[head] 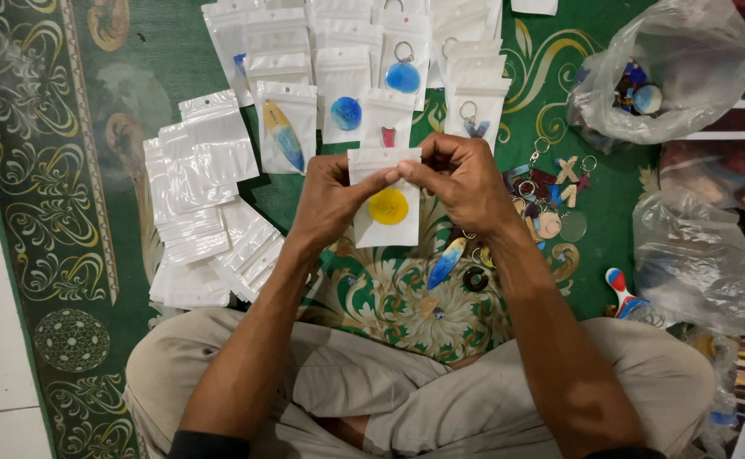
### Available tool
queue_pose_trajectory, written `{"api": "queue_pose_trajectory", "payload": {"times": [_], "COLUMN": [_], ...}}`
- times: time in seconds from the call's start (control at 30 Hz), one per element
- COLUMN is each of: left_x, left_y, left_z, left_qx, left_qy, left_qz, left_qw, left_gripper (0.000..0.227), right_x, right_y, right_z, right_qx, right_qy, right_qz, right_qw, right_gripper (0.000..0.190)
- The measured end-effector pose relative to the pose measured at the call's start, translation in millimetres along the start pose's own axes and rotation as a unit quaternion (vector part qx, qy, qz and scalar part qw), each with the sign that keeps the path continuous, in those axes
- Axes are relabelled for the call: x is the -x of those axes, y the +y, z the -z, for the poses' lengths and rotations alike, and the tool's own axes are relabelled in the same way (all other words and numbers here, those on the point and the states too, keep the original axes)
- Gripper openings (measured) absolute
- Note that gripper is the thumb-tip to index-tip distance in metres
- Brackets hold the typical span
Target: The person places decorative items into individual plastic bags and organizes the packaged objects on the floor.
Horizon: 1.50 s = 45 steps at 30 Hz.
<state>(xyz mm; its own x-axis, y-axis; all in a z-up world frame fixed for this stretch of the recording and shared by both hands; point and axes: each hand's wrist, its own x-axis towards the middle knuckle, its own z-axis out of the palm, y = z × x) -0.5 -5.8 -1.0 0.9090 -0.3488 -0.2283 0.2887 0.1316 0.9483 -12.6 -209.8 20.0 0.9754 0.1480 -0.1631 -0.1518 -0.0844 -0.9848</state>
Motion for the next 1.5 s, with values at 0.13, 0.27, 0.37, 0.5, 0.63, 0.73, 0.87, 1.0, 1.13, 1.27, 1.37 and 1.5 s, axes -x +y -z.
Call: {"api": "queue_pose_trajectory", "payload": {"times": [0.13, 0.27, 0.37, 0.5, 0.63, 0.73, 0.87, 1.0, 1.13, 1.27, 1.37, 1.5], "left_x": [-1, 2, 1, 1, -2, 0, 3, 0, 3, 1, -4, -11], "left_y": [-11, 4, -2, -5, -20, -9, 13, 7, 8, 5, -9, -39], "left_z": [1, -4, -4, -3, 0, -4, -10, -8, -10, -8, -3, 7], "left_qx": [0.023, 0.040, 0.037, 0.005, -0.009, -0.017, 0.000, -0.023, -0.012, 0.003, 0.014, 0.020], "left_qy": [0.005, 0.013, 0.027, 0.038, 0.048, 0.049, 0.053, 0.067, 0.081, 0.085, 0.095, 0.109], "left_qz": [0.022, -0.003, -0.002, -0.012, -0.004, -0.003, -0.014, -0.042, -0.031, -0.056, -0.062, -0.068], "left_qw": [0.999, 0.999, 0.999, 0.999, 0.999, 0.999, 0.998, 0.997, 0.996, 0.995, 0.993, 0.991], "left_gripper": [0.022, 0.018, 0.026, 0.043, 0.043, 0.042, 0.041, 0.038, 0.038, 0.021, 0.016, 0.013], "right_x": [1, -1, -2, -3, -4, -4, -6, -4, -4, -6, -4, -2], "right_y": [-6, -6, 0, 3, 2, 9, 22, -4, -6, -15, -30, -27], "right_z": [-3, -3, -1, -3, -3, -3, 0, -11, -8, -10, -14, -19], "right_qx": [-0.023, -0.050, -0.032, -0.046, -0.070, -0.062, -0.061, -0.090, -0.062, -0.072, -0.065, -0.085], "right_qy": [0.009, 0.011, 0.015, 0.024, 0.028, 0.041, 0.060, 0.059, 0.045, 0.053, 0.036, 0.023], "right_qz": [-0.013, -0.023, -0.004, -0.012, -0.036, -0.020, -0.011, -0.035, -0.029, -0.019, -0.032, -0.058], "right_qw": [1.000, 0.998, 0.999, 0.999, 0.997, 0.997, 0.996, 0.994, 0.997, 0.996, 0.997, 0.994], "right_gripper": [0.016, 0.021, 0.023, 0.023, 0.023, 0.024, 0.025, 0.020, 0.014, 0.016, 0.015, 0.014]}}
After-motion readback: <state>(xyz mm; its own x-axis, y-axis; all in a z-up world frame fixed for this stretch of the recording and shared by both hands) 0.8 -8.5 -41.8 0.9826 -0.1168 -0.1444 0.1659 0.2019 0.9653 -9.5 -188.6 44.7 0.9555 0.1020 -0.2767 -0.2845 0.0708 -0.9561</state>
